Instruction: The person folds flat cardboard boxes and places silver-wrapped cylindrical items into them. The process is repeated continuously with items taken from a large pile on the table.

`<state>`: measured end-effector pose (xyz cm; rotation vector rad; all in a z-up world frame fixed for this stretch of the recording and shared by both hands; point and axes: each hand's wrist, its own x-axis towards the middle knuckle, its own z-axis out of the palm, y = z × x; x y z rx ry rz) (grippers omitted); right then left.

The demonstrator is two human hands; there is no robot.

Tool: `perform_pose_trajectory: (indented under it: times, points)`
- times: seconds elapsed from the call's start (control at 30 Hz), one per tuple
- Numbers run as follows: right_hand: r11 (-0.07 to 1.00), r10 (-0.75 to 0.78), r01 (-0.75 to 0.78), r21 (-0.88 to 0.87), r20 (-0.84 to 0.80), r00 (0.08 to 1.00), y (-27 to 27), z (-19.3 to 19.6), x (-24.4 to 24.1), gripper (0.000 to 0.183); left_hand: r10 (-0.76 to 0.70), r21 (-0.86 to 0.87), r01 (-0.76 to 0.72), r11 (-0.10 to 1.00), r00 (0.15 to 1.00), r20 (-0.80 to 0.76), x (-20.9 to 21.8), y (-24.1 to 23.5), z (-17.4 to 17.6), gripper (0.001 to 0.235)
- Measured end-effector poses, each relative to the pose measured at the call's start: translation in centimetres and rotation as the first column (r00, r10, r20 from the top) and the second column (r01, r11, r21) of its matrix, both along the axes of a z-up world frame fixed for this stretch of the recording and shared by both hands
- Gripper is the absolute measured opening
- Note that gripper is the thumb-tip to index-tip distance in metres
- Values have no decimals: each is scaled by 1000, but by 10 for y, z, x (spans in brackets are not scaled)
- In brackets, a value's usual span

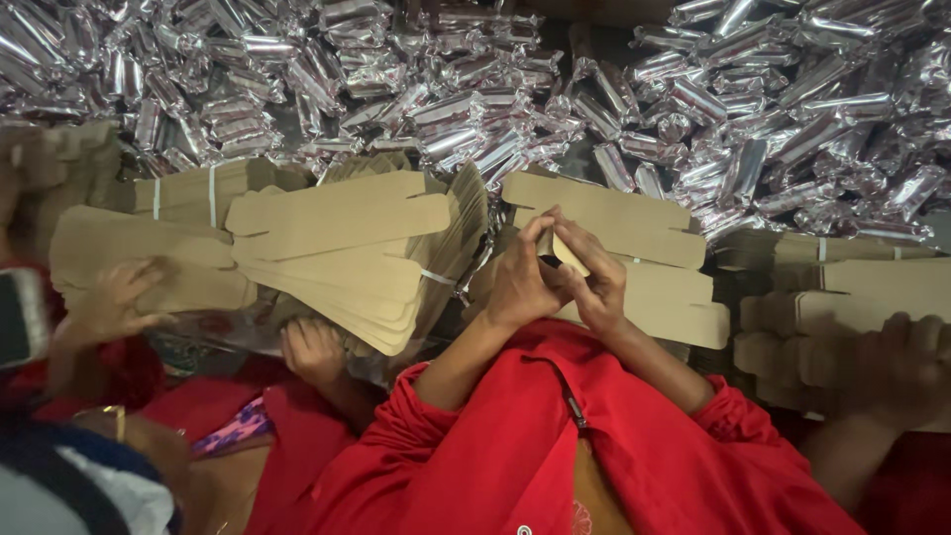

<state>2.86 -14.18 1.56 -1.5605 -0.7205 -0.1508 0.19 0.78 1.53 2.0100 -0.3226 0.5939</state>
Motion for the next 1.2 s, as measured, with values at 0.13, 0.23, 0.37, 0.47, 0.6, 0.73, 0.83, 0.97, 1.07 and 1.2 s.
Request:
perform_pose_trajectory:
  times: [0.13,0.23,0.37,0.47,0.6,0.73,0.83,0.97,1.07,1.2]
  points:
    - [998,-53,51,-23,-104,993,5,-5,-1,42,7,1,-7,1000,1000,-9,1,3,-2,83]
    - [996,-36,38,-78,26,999,7,-8,-1,39,8,-24,-8,1000,1000,-15,0,6,-2,81]
    - [974,-58,95,-207,180,982,8,-12,1,38,-4,-57,3,998,1000,-28,1,10,-5,83]
    - [958,-60,126,-256,254,965,9,-14,3,36,-14,-79,11,997,999,-32,2,12,-9,76]
    - [955,-70,147,-258,284,956,10,-14,3,35,27,21,-26,999,996,-80,5,14,-11,79]
    - [956,-187,210,-207,128,974,10,-7,-4,37,-38,-14,37,999,994,-99,11,11,-1,86]
    - [957,-251,273,-95,196,948,10,3,-5,30,-104,-51,102,993,994,-23,18,9,15,87]
    - [958,-240,280,-65,352,905,6,23,8,29,-140,-45,143,989,988,65,27,9,39,91]
    - [981,-165,190,-37,355,920,5,35,20,31,-136,-10,137,990,987,89,32,11,49,92]
    - [994,-82,97,-51,243,966,9,42,25,27,-158,-59,161,985,986,56,36,12,50,91]
